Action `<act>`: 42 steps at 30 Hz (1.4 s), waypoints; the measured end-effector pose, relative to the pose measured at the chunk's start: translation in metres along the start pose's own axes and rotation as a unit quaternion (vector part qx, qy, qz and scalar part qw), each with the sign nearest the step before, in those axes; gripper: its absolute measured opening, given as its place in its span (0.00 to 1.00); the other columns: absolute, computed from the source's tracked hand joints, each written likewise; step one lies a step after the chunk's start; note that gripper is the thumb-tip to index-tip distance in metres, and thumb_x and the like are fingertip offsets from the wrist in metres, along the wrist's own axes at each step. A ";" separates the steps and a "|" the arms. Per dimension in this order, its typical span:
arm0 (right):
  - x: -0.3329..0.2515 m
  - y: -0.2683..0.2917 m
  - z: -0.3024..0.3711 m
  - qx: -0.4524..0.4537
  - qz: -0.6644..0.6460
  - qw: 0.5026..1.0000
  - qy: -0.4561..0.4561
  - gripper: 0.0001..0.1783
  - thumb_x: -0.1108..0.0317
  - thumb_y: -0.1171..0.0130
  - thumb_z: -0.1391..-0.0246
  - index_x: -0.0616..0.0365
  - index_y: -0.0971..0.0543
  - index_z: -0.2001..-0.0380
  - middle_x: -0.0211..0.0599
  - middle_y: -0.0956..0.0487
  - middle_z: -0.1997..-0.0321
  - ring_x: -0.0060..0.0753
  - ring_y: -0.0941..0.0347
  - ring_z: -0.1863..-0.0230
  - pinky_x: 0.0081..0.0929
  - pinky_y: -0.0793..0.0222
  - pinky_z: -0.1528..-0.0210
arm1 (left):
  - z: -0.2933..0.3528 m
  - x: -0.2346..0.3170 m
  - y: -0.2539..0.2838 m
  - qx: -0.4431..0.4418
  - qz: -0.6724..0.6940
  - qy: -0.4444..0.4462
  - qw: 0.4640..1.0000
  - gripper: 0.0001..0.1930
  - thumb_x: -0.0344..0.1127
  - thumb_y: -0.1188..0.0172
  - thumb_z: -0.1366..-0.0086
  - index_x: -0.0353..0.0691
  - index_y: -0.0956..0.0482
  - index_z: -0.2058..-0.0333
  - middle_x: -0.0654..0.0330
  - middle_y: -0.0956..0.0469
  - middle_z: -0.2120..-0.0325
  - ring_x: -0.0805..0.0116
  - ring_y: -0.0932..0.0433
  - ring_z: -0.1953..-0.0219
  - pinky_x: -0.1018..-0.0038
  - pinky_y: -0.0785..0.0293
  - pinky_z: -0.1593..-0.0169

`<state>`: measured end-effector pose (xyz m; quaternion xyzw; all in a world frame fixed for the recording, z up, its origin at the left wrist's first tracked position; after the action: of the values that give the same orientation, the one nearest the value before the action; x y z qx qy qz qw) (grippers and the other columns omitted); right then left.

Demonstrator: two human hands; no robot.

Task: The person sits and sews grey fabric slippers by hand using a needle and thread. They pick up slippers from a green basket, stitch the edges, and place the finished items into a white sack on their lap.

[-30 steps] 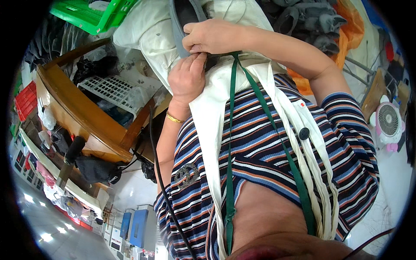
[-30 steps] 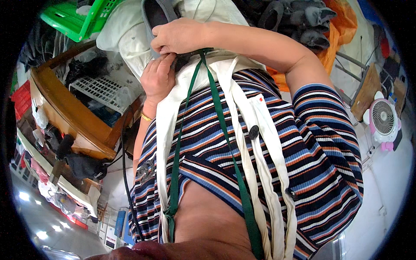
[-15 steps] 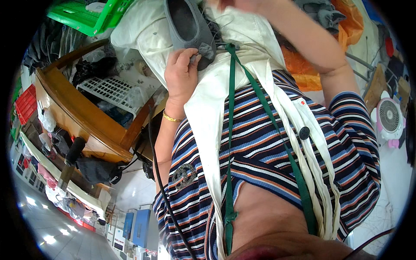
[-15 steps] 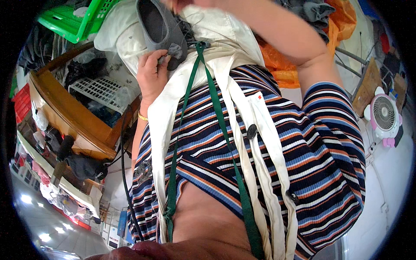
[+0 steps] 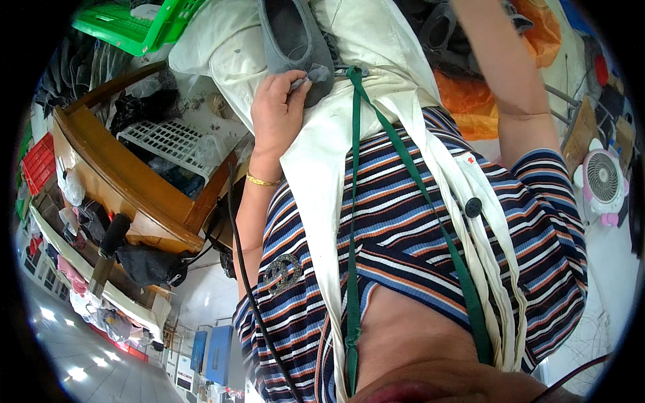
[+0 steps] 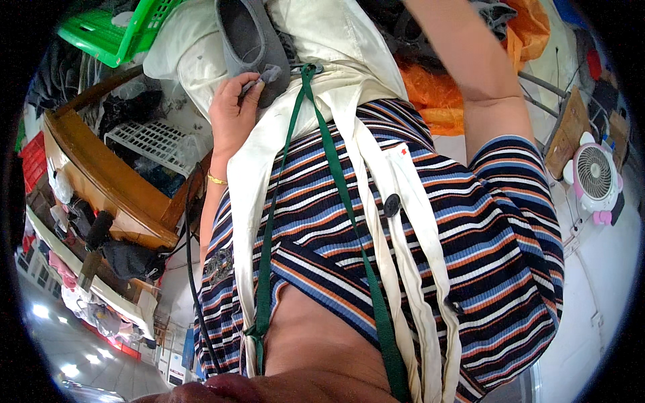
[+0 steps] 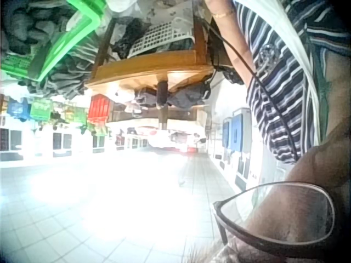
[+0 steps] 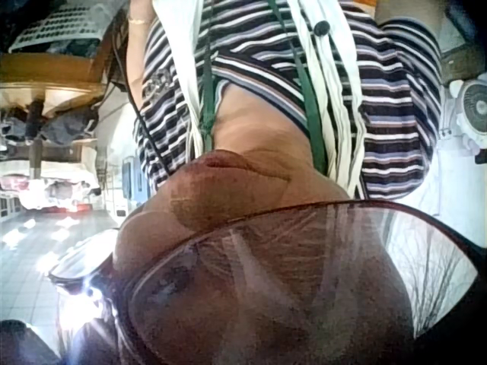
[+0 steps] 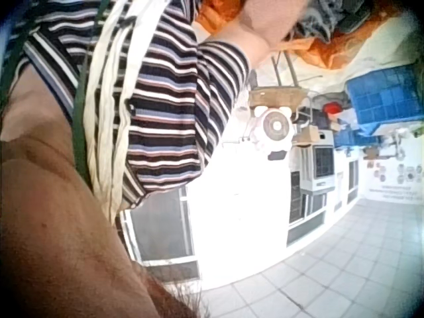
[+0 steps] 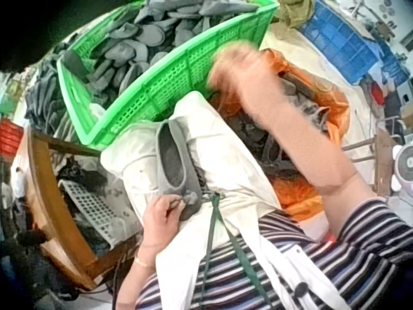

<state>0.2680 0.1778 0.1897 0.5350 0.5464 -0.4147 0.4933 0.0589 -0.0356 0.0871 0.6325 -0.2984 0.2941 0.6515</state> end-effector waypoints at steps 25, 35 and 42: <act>0.064 -0.089 0.161 -0.420 0.335 0.825 0.174 0.06 0.67 0.45 0.40 0.54 0.22 0.61 0.42 0.21 0.78 0.38 0.22 0.77 0.28 0.27 0.74 | 0.013 -0.012 0.000 0.121 0.037 -0.001 0.992 0.08 0.26 0.31 0.46 0.38 0.21 0.68 0.56 0.21 0.72 0.60 0.24 0.71 0.71 0.28 0.66; 0.060 -0.089 0.161 -0.425 0.347 0.815 0.184 0.04 0.69 0.44 0.42 0.54 0.23 0.63 0.41 0.23 0.80 0.38 0.23 0.80 0.28 0.28 0.76 | 0.012 -0.012 0.000 0.129 0.019 -0.004 0.991 0.08 0.26 0.31 0.46 0.38 0.20 0.68 0.56 0.21 0.72 0.60 0.23 0.71 0.71 0.27 0.66; 0.055 -0.097 0.168 -0.429 0.346 0.816 0.177 0.04 0.71 0.46 0.47 0.58 0.28 0.68 0.44 0.24 0.83 0.46 0.24 0.80 0.36 0.29 0.77 | 0.012 -0.008 0.001 0.147 0.014 -0.035 0.988 0.08 0.27 0.30 0.48 0.40 0.19 0.69 0.58 0.23 0.75 0.63 0.26 0.76 0.72 0.30 0.72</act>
<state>0.1908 0.0144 0.0994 0.4869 0.5257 0.1613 0.6786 0.0522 -0.0476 0.0817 0.7273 -0.2833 0.3212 0.5363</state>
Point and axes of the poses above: each hand's wrist, its own z-axis away from the middle knuckle, its own y-axis out of the back of the hand, x = y × z, the point moved 6 cm from there along -z, towards the middle knuckle
